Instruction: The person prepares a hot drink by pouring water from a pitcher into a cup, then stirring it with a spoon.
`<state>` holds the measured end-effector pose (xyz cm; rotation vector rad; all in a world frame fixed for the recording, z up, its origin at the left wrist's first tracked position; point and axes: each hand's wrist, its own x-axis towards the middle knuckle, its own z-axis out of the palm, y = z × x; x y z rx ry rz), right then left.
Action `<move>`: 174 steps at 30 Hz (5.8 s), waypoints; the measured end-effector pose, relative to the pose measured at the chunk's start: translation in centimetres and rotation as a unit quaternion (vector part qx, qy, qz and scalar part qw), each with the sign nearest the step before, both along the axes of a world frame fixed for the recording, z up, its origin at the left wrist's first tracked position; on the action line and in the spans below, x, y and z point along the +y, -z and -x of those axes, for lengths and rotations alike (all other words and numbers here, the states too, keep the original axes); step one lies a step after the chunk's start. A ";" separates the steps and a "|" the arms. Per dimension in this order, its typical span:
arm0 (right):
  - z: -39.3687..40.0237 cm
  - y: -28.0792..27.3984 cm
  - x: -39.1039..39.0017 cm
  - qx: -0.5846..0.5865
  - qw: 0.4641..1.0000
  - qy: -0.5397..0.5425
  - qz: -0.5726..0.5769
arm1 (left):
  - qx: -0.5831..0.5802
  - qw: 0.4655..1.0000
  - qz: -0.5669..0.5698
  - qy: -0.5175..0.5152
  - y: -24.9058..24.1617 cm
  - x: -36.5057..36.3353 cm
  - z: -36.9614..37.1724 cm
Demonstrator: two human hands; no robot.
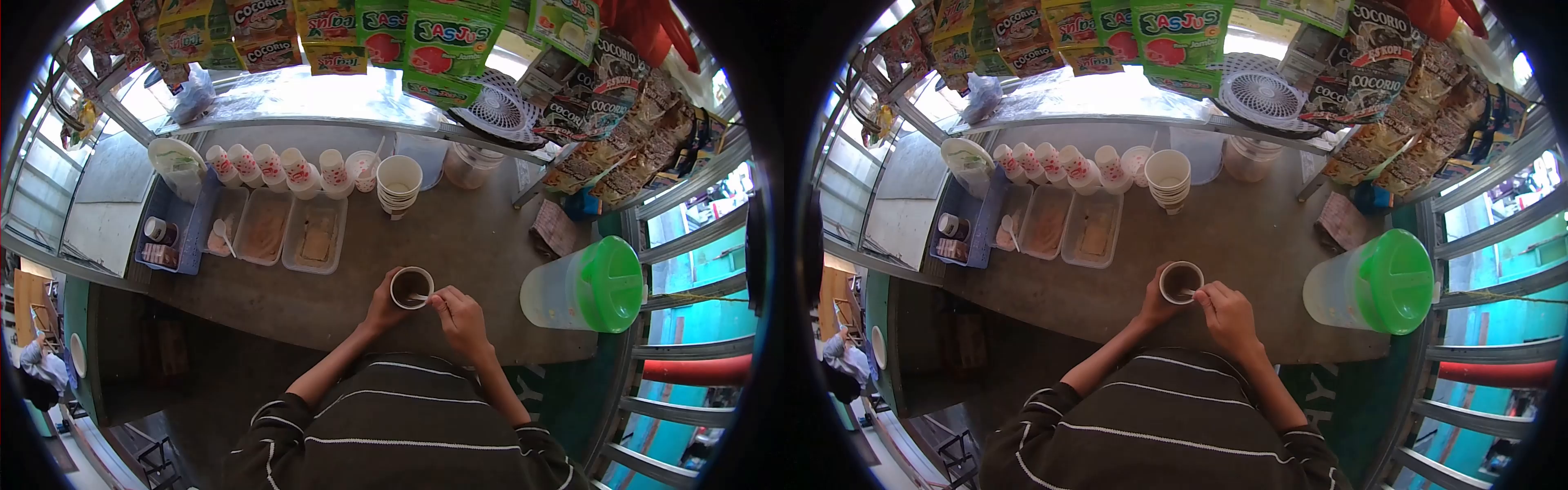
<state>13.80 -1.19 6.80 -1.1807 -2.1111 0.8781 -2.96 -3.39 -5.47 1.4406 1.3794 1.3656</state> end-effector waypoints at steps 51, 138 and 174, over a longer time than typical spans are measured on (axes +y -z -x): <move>-0.7 -1.1 0.2 0.054 0.990 0.014 -0.130 | 0.032 0.999 0.011 0.000 -0.1 0.2 0.0; -2.2 2.6 -0.1 0.311 0.946 0.091 0.030 | 0.062 0.998 -0.016 -0.013 -0.3 -0.1 0.0; 12.1 6.1 2.0 0.270 0.949 0.086 0.140 | -0.059 0.994 -0.078 0.044 -3.7 5.8 8.9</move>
